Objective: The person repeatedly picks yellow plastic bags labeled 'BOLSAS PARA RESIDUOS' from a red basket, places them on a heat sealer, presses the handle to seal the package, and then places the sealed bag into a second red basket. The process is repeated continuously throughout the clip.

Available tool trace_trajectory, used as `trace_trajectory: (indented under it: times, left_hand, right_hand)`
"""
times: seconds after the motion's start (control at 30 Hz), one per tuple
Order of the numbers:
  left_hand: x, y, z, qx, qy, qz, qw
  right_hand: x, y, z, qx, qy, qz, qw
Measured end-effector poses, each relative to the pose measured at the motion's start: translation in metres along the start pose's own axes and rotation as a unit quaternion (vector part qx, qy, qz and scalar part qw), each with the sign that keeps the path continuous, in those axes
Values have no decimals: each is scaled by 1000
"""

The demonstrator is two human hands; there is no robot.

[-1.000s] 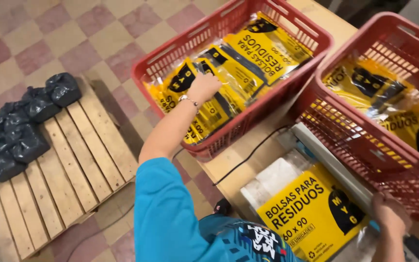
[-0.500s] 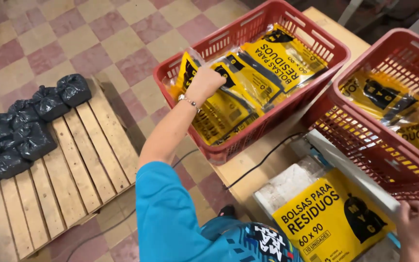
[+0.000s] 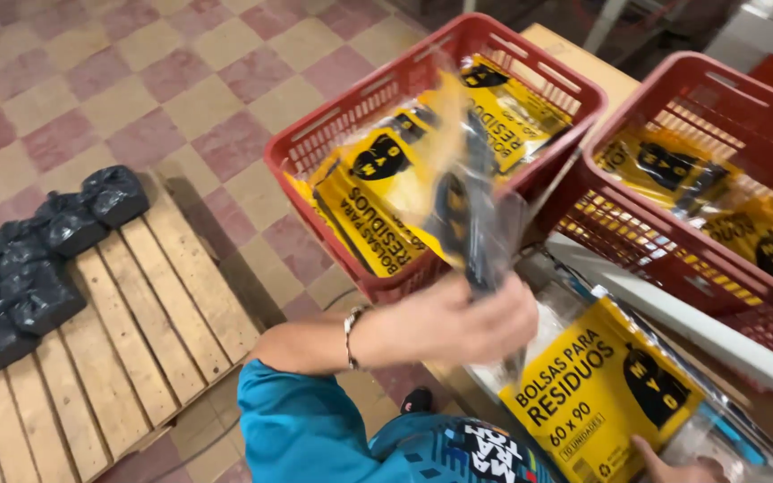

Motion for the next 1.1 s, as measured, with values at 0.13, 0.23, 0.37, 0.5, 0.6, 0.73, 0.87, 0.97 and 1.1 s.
trace_trajectory:
  times: [0.13,0.23,0.37,0.5,0.6,0.73,0.87,0.97,1.1]
  left_hand:
    - [-16,36,-16,-15,74,244,967]
    - [21,87,1,-5,66,348,935]
    - [61,147,28,-16,25,422,906]
    - [65,167,24,-49,12,424,904]
    - [62,176,19,-66,-1,447,892]
    - [54,170,16,-59,-25,459,886]
    - [52,155,21,-64,-47,459,885]
    - [33,113,-1,-80,-61,467,878]
    - [37,119,37,-79,-74,439,892]
  right_hand:
    - [-1,0,16,19,5,25,1000]
    - [-21,-13,25,25,-1,6,1000]
    - [-35,-31,29,29,-50,-76,995]
    - [-48,-53,50,18,-97,-174,980]
    - [-38,-52,38,22,-113,-228,967]
    - [-6,-33,38,61,-148,-212,964]
    - [-2,-36,37,76,-139,-162,974]
    - [-36,-56,55,-11,-40,-342,939]
    - [-59,-68,88,-53,7,-422,905]
Point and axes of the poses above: each hand's wrist, its own z-axis away from the middle knuckle, its own x-axis out of the palm, y = z × x, the point moved 7 cm from there along -z, towards the middle knuckle, and after that the axes turned 7 degrees about x, right-handed, at the moved point
